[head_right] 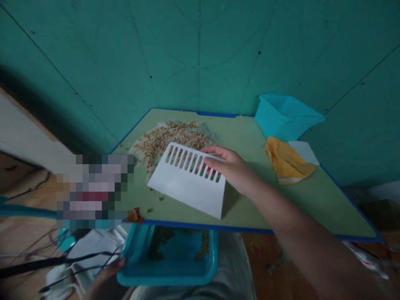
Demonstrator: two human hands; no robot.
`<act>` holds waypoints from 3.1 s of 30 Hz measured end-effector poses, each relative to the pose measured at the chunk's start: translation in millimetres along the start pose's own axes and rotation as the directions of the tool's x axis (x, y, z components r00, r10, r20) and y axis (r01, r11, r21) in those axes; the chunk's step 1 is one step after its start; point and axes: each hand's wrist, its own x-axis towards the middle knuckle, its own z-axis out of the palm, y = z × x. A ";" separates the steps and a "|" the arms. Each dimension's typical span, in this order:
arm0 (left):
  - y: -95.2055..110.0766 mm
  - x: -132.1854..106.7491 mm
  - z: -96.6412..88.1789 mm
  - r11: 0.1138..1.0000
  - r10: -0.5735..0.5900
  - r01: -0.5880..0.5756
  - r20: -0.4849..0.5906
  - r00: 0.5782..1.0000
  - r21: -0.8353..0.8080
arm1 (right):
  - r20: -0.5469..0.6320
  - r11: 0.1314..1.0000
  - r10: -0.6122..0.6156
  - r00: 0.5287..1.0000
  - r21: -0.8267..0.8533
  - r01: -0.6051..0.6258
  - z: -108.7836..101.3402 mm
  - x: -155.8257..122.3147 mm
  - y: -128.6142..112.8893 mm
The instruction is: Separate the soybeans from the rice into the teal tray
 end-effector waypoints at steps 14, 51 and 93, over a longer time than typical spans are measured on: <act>9.2 -3.2 -23.6 0.996 0.066 -0.058 -0.139 0.988 0.062 | 0.039 0.997 0.073 0.997 0.014 -0.074 7.9 -3.0 -0.2; 21.3 -12.9 -8.5 0.999 0.035 -0.037 -0.092 0.995 -0.027 | -0.006 0.980 0.035 0.999 0.195 -0.034 3.2 -6.0 -8.7; 18.2 -24.0 -7.0 0.988 0.089 -0.067 -0.159 0.983 0.138 | 0.053 0.983 -0.182 0.982 0.015 0.181 26.5 23.8 -25.8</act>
